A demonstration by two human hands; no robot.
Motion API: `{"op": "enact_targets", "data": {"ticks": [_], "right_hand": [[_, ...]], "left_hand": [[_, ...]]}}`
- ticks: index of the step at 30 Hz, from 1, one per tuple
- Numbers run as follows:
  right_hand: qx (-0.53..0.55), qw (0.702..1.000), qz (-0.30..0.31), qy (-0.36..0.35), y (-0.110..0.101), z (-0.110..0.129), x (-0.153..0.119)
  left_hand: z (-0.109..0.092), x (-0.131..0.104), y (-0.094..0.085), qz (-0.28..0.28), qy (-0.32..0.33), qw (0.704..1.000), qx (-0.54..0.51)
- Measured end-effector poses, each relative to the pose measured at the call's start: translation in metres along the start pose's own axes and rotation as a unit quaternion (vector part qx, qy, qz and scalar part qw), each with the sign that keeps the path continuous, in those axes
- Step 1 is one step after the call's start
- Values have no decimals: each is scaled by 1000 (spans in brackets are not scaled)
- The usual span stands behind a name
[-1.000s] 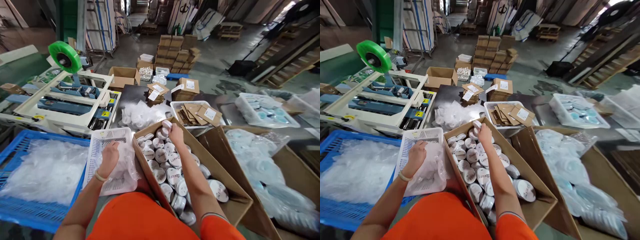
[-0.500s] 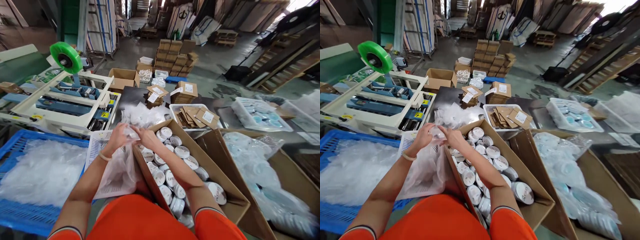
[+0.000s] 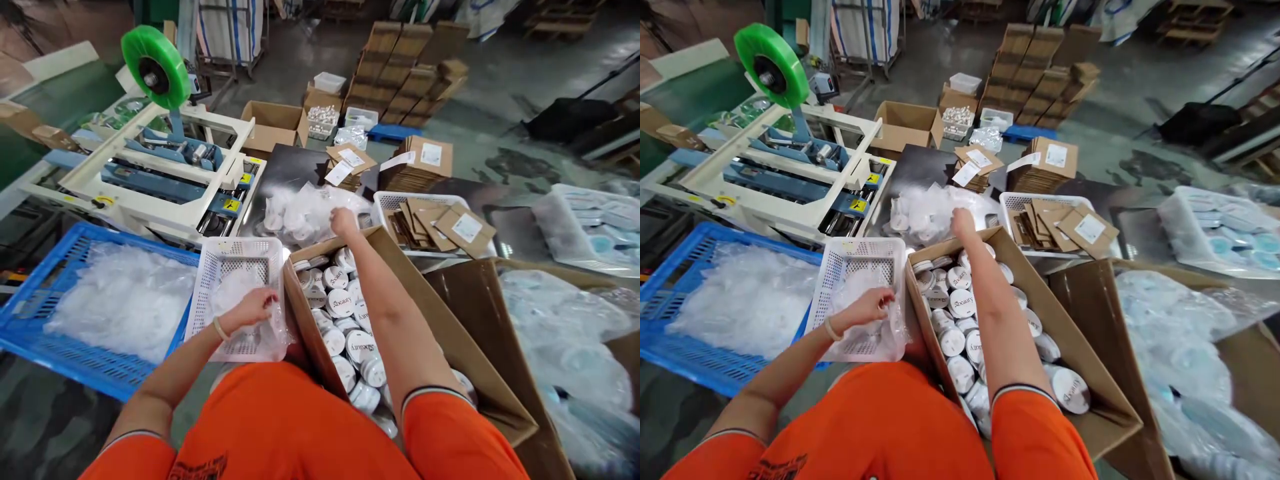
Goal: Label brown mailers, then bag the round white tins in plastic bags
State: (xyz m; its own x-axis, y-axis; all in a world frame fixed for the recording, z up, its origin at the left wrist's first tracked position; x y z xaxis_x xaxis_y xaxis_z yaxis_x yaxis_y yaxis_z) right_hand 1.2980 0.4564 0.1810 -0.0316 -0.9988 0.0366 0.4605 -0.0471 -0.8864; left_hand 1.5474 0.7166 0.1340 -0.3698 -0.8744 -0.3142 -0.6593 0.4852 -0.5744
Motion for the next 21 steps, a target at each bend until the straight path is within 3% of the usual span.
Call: {"op": "enact_targets", "data": {"ticks": [1, 3, 4, 6, 8, 10, 13, 15, 17, 19, 21], "right_hand": [[0, 1000, 13, -7, 8, -2, -9], [2, 999, 24, -22, 17, 0, -27], [2, 999, 24, -31, 19, 3, -36], [26, 998, 21, -62, 20, 13, -58], [107, 989, 22, -102, 20, 24, -86], [242, 961, 41, -125, 23, 32, -118], [450, 884, 95, -87, 37, 35, -166], [553, 822, 128, -38, 49, 35, -191], [625, 759, 182, 7, 59, 38, -211], [665, 700, 257, 44, 63, 41, -226], [676, 666, 311, 57, 60, 41, -238]], "left_hand": [[8, -13, 27, 31, 0, 999, 8], [21, -30, 66, 11, -20, 1000, 21], [25, -34, 79, -11, -29, 999, 11], [30, -35, 87, -71, -46, 996, -34], [35, -30, 69, -150, -48, 981, -113], [39, -23, 32, -226, -45, 955, -188], [41, -18, -24, -292, -33, 882, -367], [34, -15, -46, -297, -16, 819, -490], [19, -12, -56, -293, 10, 775, -560], [3, -9, -57, -284, 32, 763, -579], [-8, -4, -52, -276, 44, 764, -581]]}}
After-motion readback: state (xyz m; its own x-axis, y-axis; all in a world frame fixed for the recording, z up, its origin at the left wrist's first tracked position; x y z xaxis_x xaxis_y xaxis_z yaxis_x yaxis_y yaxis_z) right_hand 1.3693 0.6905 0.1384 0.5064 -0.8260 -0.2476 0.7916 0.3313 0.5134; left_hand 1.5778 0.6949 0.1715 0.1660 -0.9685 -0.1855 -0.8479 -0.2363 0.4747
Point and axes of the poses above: each hand's wrist, its own x-axis towards the middle knuckle, its own y-axis out of the palm, z = x × y, the point moved 7 cm from there along x, towards the middle knuckle
